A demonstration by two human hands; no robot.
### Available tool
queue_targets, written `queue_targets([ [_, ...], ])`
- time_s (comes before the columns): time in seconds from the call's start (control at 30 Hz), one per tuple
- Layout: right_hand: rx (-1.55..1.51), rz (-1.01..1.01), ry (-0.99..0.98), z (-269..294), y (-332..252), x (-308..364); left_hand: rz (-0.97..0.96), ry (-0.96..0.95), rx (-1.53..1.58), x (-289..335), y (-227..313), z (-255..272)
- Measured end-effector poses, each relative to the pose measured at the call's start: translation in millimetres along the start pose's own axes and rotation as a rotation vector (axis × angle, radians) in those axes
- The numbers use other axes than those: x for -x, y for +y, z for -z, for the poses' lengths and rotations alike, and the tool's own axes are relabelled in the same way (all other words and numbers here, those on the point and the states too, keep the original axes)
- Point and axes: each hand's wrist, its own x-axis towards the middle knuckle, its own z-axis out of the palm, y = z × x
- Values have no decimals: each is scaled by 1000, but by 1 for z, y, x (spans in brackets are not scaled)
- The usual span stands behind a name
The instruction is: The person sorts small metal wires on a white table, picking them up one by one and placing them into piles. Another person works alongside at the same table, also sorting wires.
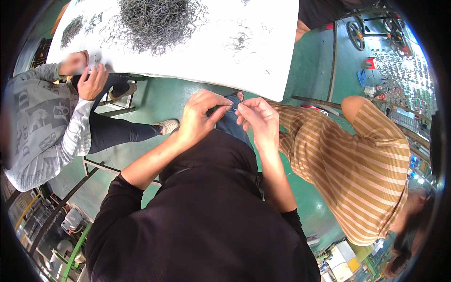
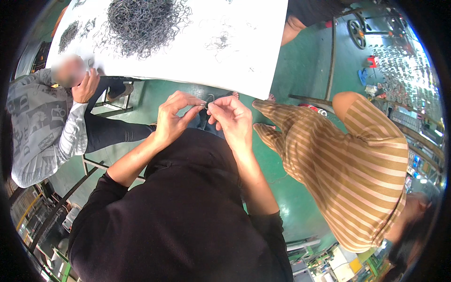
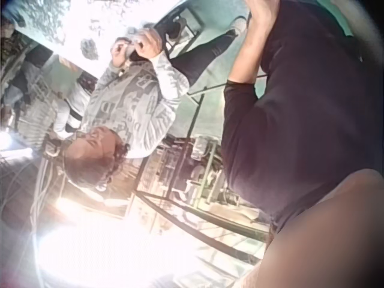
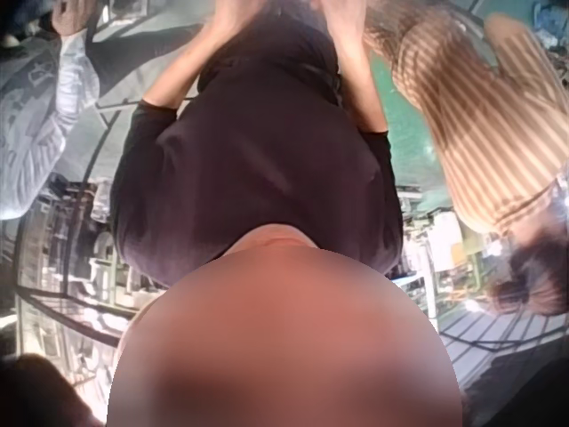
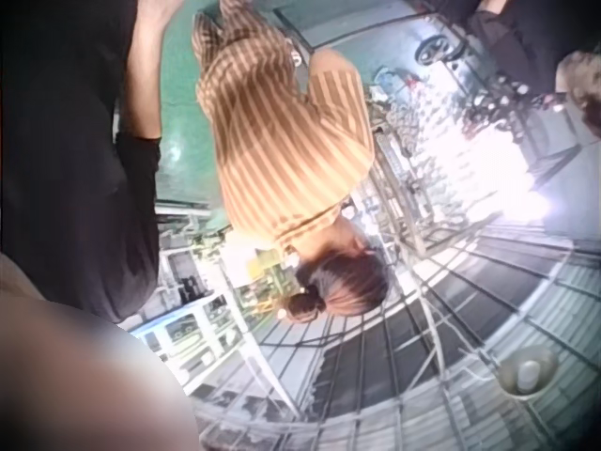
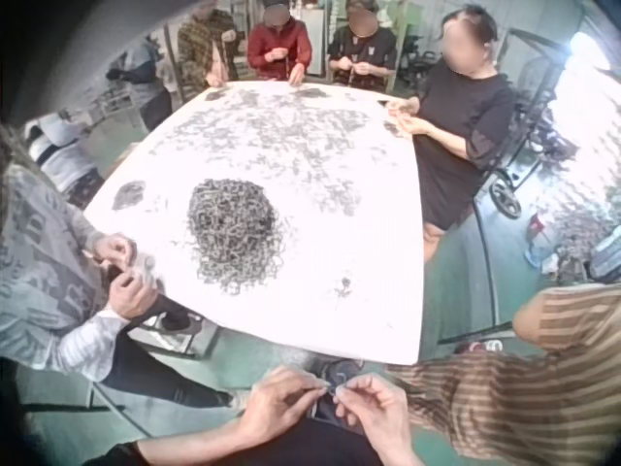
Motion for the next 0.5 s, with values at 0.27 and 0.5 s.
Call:
queue_targets([
  [0.27, -45, 42, 110, -5, 4, 0, -25, 10, -31, -6, -4, -8],
  [0.5, -71, 13, 101, 0, 0, -7, -5, 7, -62, -16, -5, -15],
])
